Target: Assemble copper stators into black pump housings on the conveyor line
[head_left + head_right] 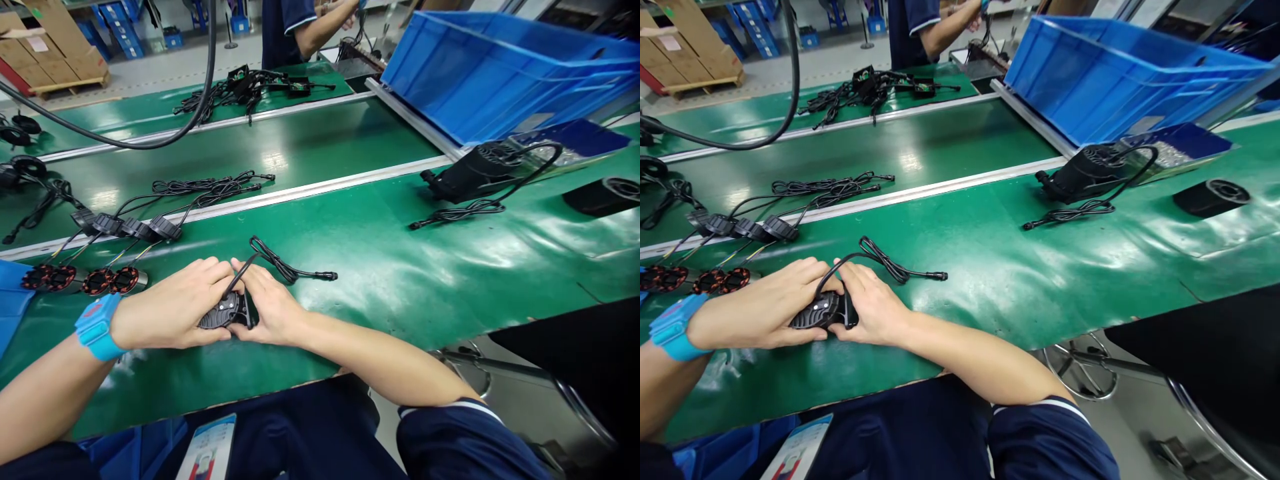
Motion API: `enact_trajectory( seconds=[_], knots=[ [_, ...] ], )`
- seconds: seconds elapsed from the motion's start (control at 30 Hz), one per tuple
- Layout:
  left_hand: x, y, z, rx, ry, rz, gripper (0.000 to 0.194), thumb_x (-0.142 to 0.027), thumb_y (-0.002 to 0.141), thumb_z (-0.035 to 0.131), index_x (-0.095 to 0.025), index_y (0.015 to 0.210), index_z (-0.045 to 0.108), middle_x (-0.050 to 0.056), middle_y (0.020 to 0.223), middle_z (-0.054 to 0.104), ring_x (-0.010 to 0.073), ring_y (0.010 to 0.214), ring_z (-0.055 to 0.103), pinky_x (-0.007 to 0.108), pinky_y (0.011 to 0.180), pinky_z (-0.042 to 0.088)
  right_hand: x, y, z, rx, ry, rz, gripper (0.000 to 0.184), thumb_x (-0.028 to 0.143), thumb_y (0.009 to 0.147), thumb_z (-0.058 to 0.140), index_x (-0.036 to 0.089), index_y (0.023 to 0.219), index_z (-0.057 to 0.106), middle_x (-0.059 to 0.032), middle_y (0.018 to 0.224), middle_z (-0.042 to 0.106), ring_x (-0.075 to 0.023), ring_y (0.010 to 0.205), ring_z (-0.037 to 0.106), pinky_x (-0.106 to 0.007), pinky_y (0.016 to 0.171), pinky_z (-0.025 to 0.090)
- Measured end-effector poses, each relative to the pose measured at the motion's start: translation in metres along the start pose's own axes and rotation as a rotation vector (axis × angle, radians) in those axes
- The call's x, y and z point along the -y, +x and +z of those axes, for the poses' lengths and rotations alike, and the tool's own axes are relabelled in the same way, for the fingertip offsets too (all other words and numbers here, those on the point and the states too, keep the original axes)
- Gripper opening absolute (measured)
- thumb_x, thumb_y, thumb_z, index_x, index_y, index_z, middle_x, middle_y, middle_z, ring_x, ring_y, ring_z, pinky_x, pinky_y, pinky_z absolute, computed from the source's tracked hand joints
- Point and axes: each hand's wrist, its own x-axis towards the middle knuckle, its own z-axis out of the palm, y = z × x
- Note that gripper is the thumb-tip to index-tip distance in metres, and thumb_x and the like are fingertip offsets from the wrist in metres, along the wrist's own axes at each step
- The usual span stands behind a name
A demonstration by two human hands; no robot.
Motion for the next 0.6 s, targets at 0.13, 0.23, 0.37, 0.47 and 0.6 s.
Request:
enact_trajectory(
  seconds=[0.13,0.23,0.37,0.47,0.6],
  knots=[
    [-0.001,0.007,0.010,-0.087,-0.017,-0.087,0.043,-0.044,0.095,0.061,-0.010,0.121,0.056,0.015,0.109,0.057,0.0287,0.095,0.054,0.045,0.085,0.049,-0.003,-0.002,-0.001,0.029,0.030,0.041,0.112,0.043,0.078,0.077,0.017,0.161,0.007,-0.0215,0.151,0.045,-0.0371,0.142,0.045,-0.058,0.117,0.042],
    [-0.005,0.006,0.025,-0.197,-0.046,-0.138,0.047,-0.049,0.093,0.061,-0.010,0.119,0.057,0.015,0.107,0.058,0.0294,0.095,0.054,0.045,0.085,0.050,-0.007,-0.002,-0.003,0.071,0.024,0.027,0.113,0.041,0.079,0.077,0.016,0.162,0.005,-0.0226,0.156,0.041,-0.0372,0.145,0.041,-0.057,0.118,0.041],
    [-0.007,-0.005,0.039,-0.306,-0.029,-0.175,0.045,-0.052,0.094,0.058,-0.011,0.113,0.058,0.013,0.099,0.058,0.0276,0.088,0.055,0.043,0.078,0.051,-0.005,0.001,-0.003,0.127,-0.005,0.022,0.111,0.044,0.082,0.078,0.012,0.163,0.009,-0.0256,0.157,0.039,-0.0388,0.145,0.041,-0.057,0.116,0.044],
    [-0.005,-0.014,0.045,-0.385,-0.044,-0.169,0.063,-0.063,0.092,0.062,-0.010,0.123,0.052,0.016,0.108,0.059,0.0306,0.096,0.057,0.047,0.083,0.052,0.000,0.007,-0.010,0.150,0.002,-0.017,0.110,0.049,0.079,0.082,0.008,0.160,0.020,-0.0277,0.157,0.040,-0.0396,0.145,0.041,-0.057,0.118,0.042],
    [-0.001,-0.019,0.058,-0.584,-0.263,-0.100,0.103,-0.086,0.069,0.069,-0.018,0.140,0.038,0.021,0.133,0.051,0.0371,0.122,0.053,0.054,0.099,0.050,-0.007,0.011,-0.042,0.075,0.167,-0.016,0.074,0.062,0.086,0.074,0.020,0.143,0.052,-0.0144,0.137,0.064,-0.0286,0.122,0.064,-0.044,0.101,0.057]
  ],
)
